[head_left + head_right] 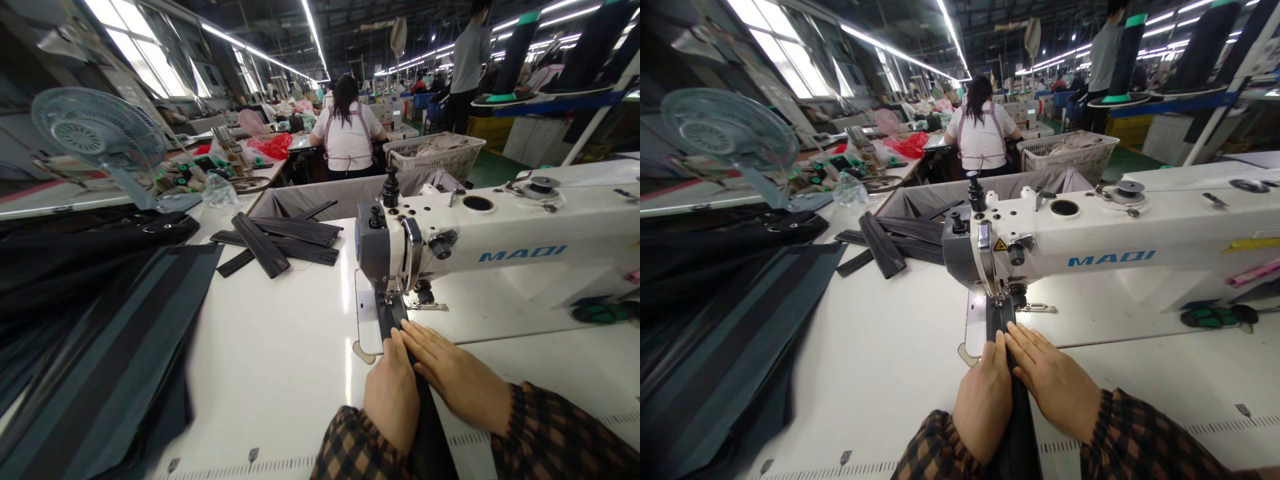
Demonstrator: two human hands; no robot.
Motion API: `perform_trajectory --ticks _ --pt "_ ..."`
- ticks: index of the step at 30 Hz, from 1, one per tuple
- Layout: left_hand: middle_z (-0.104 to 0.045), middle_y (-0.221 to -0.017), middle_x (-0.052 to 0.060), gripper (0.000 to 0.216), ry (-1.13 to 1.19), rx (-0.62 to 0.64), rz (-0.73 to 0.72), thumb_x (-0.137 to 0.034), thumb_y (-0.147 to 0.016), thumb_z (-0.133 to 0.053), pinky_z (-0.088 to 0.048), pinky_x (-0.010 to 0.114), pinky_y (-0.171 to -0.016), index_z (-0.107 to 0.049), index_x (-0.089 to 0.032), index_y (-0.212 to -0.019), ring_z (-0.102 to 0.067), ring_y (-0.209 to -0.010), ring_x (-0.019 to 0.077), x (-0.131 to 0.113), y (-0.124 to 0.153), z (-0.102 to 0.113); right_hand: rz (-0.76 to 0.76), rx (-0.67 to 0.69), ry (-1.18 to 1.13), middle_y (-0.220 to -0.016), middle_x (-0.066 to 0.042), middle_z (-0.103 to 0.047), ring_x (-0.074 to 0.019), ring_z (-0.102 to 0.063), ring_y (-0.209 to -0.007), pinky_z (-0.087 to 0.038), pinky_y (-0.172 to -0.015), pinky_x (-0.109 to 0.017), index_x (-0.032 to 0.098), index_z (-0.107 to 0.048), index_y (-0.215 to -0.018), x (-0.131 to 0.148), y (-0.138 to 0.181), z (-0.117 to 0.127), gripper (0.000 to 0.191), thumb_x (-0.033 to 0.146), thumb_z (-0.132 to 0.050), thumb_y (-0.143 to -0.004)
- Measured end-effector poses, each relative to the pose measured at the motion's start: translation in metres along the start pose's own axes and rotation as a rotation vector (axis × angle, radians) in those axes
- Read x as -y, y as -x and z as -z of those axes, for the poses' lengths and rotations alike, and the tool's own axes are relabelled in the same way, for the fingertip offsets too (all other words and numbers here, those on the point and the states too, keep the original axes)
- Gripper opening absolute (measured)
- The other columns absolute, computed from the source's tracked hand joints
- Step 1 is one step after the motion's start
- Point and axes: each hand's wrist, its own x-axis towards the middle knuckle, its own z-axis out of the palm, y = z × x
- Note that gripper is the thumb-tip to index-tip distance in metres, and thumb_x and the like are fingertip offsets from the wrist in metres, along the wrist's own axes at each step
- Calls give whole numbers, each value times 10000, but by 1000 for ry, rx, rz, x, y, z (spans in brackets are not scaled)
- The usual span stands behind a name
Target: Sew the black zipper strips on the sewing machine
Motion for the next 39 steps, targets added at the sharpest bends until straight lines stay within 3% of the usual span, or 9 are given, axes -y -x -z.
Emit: perform_trajectory --ticks 14,23,28,32,36,39 --pt "-531 -1015 146 484 26 11 13 -48 -772 -306 -508 341 -641 -293 -33 -1256 -603 -765 207 1 -19 10 -17 -89 18 -1372 -65 -302 -185 -263 -1261 -338 -1024 -396 168 -186 -1355 -2 -15 -8 502 196 -317 -871" --pt "-537 -994 126 442 86 35 20 -59 -795 -269 -515 352 -639 -343 -75 -1230 -604 -756 209 1 -12 9 -78 -51 46 -1374 -49 -300 -169 -245 -1268 -312 -1043 -381 174 -187 -1355 7 -11 -10 499 203 -307 -872" --pt "-527 -1013 146 491 68 44 5 -42 -787 -258 -512 372 -688 -283 -19 -1277 -593 -802 228 2 -16 13 -89 -46 50 -1389 -55 -265 -166 -217 -1278 -294 -1048 -378 150 -207 -1349 8 -13 -12 478 217 -277 -881" --pt "-516 -1061 163 520 76 110 -9 -62 -800 -245 -513 379 -687 -218 -27 -1318 -597 -806 238 3 -3 13 -51 -54 128 -1394 -71 -235 -177 -225 -1273 -347 -1006 -354 112 -194 -1349 23 11 -10 503 261 -292 -879" --pt "-495 -1130 170 553 84 224 38 -58 -802 -234 -509 379 -701 -158 -67 -1349 -606 -803 240 1 24 12 150 -104 212 -1336 -168 -314 -260 -312 -1225 -445 -900 -348 16 -307 -1293 43 47 -2 698 473 -445 -784" --pt "-496 -1136 165 541 87 241 60 -67 -815 -228 -505 338 -711 -166 -74 -1353 -607 -798 227 -3 33 14 182 -170 317 -1268 -169 -412 -262 -402 -1164 -480 -851 -322 25 -449 -1203 52 57 1 536 348 -473 -777"
